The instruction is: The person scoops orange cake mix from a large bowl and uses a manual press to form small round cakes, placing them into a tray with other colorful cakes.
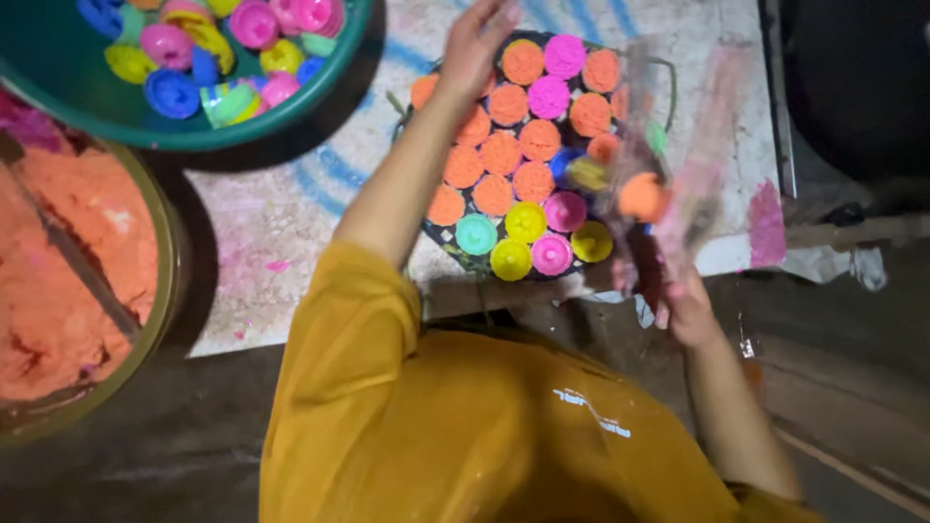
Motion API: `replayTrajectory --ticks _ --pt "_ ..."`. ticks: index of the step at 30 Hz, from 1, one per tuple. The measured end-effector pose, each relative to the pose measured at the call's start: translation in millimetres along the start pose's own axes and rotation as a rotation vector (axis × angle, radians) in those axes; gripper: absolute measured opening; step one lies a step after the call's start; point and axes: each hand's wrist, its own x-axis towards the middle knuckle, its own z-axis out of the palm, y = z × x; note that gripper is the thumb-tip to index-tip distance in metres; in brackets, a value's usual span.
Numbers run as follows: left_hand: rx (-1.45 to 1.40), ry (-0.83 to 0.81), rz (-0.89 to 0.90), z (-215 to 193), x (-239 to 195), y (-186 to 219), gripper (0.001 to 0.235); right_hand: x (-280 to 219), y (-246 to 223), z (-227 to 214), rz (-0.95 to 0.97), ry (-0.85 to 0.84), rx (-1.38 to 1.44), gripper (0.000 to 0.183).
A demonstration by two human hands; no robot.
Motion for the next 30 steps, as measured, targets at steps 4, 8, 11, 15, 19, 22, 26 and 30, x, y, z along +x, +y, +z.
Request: replayTrajectory --ticks 4,8,11,15,19,22,26,30 --pt "-1.391 -0.501 -0.348 -3.5 -103.5 99.8 0.080 38.4 -11.8 9.8 0.495 -0.335 0.251 0.095" --pt "-1.308 -0.385 -0.145 -14.8 -148.2 143.0 0.078 68.4 -38.8 9.9 0.814 -0.508 0.295 0.089" --pt "-1.310 -0.214 -0.105 -14.3 -151.3 131.8 0.052 93.1 -64.1 2.9 0.983 -0.445 -0.038 0.081" --pt "-1.447 -0.071 0.023 -13.2 -146.2 95.9 0.032 128.6 -79.3 7.5 1.038 -0.344 -0.600 0.082" --pt "-1.571 -0.022 0.046 -23.7 -153.3 67.2 0.023 136.1 -70.1 30.2 0.866 -0.459 -0.874 0.086" --pt "-1.595 -0.052 0.052 -31.2 -157.8 55.1 0.019 134.7 -60.5 46.1 0.905 -0.408 -0.857 0.090" --pt "-1.633 -0.056 0.035 -26.8 -156.9 46.8 0.017 133.8 -60.0 55.0 0.839 -0.392 -0.965 0.086" --pt "-1.592 -0.090 0.039 -27.3 -143.6 41.9 0.019 134.5 -58.3 61.1 0.588 -0.408 -1.099 0.078"
